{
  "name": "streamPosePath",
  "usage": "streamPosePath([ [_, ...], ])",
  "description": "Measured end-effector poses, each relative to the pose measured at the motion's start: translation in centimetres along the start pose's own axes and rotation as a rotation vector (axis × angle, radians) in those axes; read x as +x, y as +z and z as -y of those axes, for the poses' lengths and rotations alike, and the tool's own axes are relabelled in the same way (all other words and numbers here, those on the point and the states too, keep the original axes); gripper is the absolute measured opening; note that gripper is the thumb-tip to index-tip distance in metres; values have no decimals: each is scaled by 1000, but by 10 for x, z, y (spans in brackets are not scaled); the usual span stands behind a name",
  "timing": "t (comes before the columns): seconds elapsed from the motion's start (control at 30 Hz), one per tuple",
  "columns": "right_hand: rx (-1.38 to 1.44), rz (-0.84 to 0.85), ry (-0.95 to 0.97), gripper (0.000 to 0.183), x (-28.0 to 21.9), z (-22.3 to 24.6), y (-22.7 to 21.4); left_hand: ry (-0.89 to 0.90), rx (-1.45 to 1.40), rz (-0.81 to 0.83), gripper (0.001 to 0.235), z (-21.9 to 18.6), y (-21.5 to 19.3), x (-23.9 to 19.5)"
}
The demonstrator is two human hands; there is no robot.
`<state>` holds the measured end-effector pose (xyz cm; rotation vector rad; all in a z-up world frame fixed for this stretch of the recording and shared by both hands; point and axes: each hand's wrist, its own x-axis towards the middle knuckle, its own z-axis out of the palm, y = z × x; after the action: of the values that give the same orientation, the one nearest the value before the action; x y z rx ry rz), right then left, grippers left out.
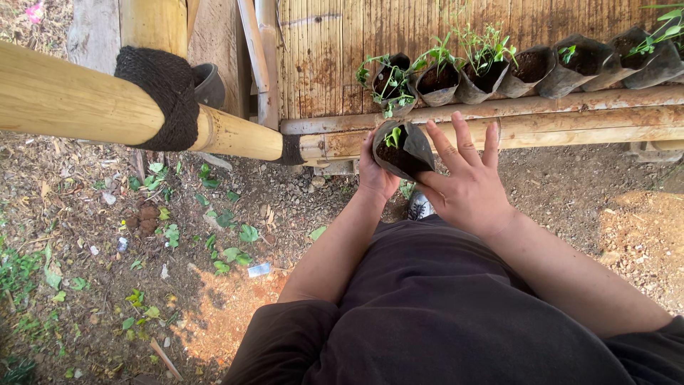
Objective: The person picks up a seedling in a black plastic bag from a bamboo platform, carries it by hand while walking through an outdoor yard with debris, and places it on a wooden shelf next to other seedlings.
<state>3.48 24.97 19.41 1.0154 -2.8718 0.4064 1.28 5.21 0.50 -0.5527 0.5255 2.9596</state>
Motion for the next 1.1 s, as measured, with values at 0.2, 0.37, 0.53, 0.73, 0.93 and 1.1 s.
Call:
streamPosePath([
  [0.2, 29, 58, 107, 87, 7, 8, -1, 57, 26, -23, 47, 4, 6, -2],
  [0.37, -104, 217, 164, 109, 16, 13, 0, 71, 25, -20, 47, 6, 7, -2],
  [0.53, -96, 279, 170, 115, 23, 13, -6, 13, -41, -40, 51, 13, 5, -2],
  [0.73, -11, 184, 159, 122, 18, 13, -10, 8, -49, 21, 52, 18, 5, 7],
  [0.93, -21, 157, 166, 121, 20, 10, -4, -30, -54, 5, 56, 21, 12, 4],
  [1.1, -36, 167, 164, 119, 13, 10, -6, -49, -58, -25, 57, 24, 7, 4],
])
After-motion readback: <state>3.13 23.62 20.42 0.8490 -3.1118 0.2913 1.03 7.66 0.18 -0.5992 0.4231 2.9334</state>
